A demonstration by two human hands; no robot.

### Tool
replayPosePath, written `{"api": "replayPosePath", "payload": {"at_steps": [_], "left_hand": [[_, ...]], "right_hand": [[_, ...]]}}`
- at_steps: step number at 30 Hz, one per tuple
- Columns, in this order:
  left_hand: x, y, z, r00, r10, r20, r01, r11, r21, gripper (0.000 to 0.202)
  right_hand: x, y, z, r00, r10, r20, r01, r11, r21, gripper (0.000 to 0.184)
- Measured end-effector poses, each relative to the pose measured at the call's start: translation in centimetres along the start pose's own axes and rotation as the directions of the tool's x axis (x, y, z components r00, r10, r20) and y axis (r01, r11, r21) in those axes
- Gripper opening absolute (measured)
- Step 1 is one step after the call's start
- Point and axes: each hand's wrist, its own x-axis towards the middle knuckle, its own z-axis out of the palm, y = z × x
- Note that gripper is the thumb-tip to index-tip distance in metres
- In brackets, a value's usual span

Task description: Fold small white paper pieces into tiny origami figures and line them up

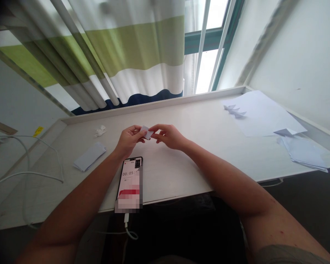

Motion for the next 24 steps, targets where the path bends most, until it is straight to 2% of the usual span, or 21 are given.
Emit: {"api": "replayPosePath", "payload": {"at_steps": [5, 10, 15, 19, 24], "left_hand": [[-0.3, 0.3, 0.2, 0.99, -0.074, 0.12, 0.08, 0.996, -0.047, 0.051], [-0.5, 0.3, 0.4, 0.992, -0.038, 0.118, 0.043, 0.998, -0.042, 0.052], [-0.9, 0.4, 0.8, 0.973, -0.03, 0.23, 0.022, 0.999, 0.038, 0.048], [-1.2, 0.3, 1.1, 0.952, -0.035, 0.303, 0.019, 0.998, 0.054, 0.043], [-1.2, 0.0, 0.9, 0.942, -0.065, 0.328, 0.038, 0.995, 0.088, 0.04]], "right_hand": [[0.0, 0.0, 0.0, 1.0, 0.013, -0.028, -0.013, 1.0, -0.007, 0.025], [0.0, -0.3, 0.2, 0.999, 0.033, -0.033, -0.029, 0.994, 0.103, 0.035], [0.2, 0.0, 0.4, 0.992, 0.1, -0.083, -0.079, 0.971, 0.224, 0.047], [0.3, 0.3, 0.4, 0.992, 0.119, -0.047, -0.105, 0.968, 0.228, 0.047], [0.3, -0.3, 0.4, 0.991, 0.089, -0.098, -0.066, 0.975, 0.213, 0.047]]}}
